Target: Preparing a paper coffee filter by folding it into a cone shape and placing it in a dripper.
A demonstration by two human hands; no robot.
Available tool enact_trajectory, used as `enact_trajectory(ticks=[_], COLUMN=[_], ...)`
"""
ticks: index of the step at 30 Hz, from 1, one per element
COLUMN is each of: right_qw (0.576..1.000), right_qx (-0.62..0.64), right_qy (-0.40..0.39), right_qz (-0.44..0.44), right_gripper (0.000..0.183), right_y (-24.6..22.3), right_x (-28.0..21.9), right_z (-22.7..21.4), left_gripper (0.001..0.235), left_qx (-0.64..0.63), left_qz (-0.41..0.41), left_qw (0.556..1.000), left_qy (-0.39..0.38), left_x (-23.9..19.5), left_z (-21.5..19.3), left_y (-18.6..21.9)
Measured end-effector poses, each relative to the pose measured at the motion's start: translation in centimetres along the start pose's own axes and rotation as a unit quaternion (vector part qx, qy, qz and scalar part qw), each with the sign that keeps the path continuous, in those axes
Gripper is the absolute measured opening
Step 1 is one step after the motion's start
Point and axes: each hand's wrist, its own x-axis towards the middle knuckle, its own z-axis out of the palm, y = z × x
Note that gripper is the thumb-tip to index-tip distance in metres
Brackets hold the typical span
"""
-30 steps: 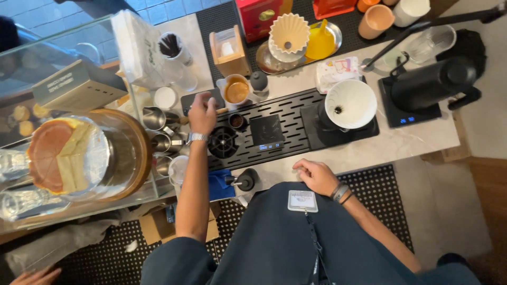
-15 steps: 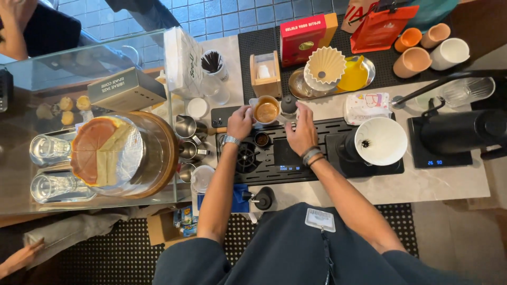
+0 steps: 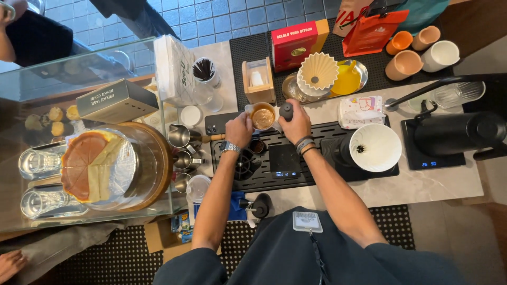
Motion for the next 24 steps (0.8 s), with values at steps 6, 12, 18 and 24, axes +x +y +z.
enact_trajectory(ticks=[6,12,18,24], right_qw=[0.990,0.979,0.965,0.972], right_qx=[0.023,0.045,0.097,-0.073], right_qy=[0.136,0.187,0.239,0.223], right_qz=[0.034,0.063,0.043,0.011], right_gripper=[0.056,0.059,0.064,0.089], right_y=[1.7,2.6,3.6,-2.0], right_x=[-1.1,-1.0,-0.9,-6.1], right_z=[-1.5,-3.0,-2.9,-4.9], left_gripper=[0.031,0.034,0.034,0.043], left_qx=[0.049,0.049,-0.005,-0.130], left_qz=[0.047,0.051,0.027,0.019], left_qw=[0.997,0.997,0.997,0.982], left_qy=[0.032,0.014,-0.077,-0.136], left_x=[0.6,1.4,1.1,0.9], left_z=[1.9,6.0,4.2,3.1], left_y=[1.6,4.5,8.7,9.1])
